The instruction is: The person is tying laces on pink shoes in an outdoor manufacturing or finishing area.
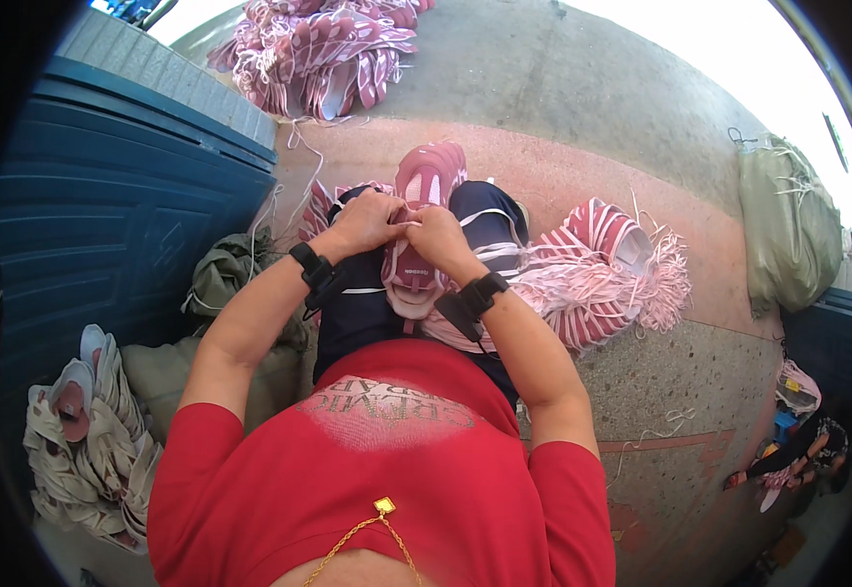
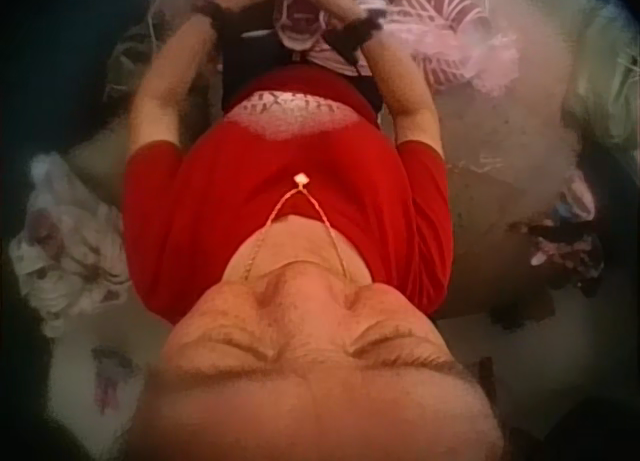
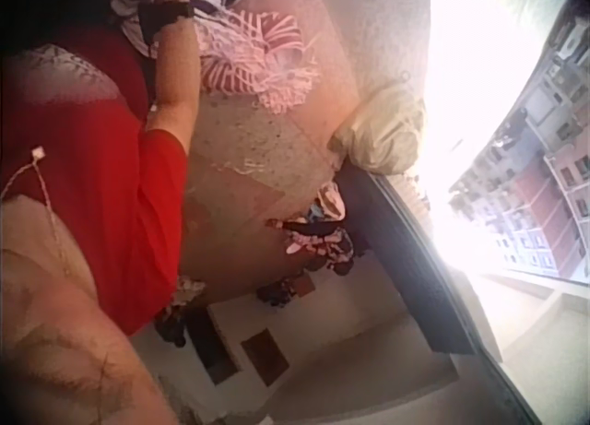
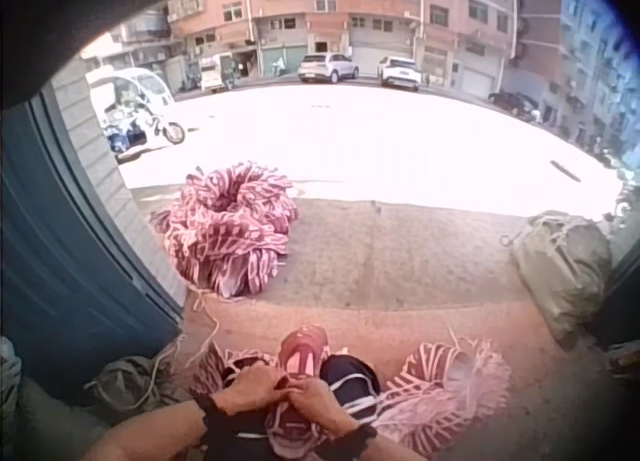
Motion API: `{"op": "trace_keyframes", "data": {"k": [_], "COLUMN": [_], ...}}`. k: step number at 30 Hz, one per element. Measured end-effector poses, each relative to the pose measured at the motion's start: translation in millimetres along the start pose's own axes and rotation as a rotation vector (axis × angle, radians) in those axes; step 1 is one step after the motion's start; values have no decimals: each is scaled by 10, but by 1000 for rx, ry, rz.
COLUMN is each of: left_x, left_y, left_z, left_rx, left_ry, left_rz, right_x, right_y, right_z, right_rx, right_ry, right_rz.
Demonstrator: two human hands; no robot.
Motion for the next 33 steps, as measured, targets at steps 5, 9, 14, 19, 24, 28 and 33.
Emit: {"op": "trace_keyframes", "data": {"k": [5, 9, 14, 19, 24, 28, 33], "left_x": [78, 92, 85, 5, -436, -549, -265], "left_y": [-202, -262, -353, -302, 219, 652, 1388], "left_z": [84, 195, 242, 256, -202, -268, -323], "left_rx": [-279, -382, -394, -528, -89, -145, -478], "left_ry": [-91, -184, -109, -58, 410, 271, -48], "left_rz": [-73, -111, -69, -70, 135, 364, 353], "right_x": [46, 52, -3, -96, -426, -1034, -894], "right_y": [-131, -190, -202, -288, -299, -318, 71], "right_z": [4, 100, 242, 324, 66, -319, -765], "right_rx": [-333, -523, -735, -832, -520, 223, 1295], "right_ry": [236, 190, 252, 385, 67, -261, -35], "right_rz": [-22, -79, -216, -398, -302, -323, 249]}}
Point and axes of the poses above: each hand's wrist, its own x-axis towards the middle knuckle, its own z-axis out of the palm, y = z × x, the point moved 7 cm from there along x, towards the middle knuckle, and after that the axes turned 3 degrees about z, right-handed, at the moved point
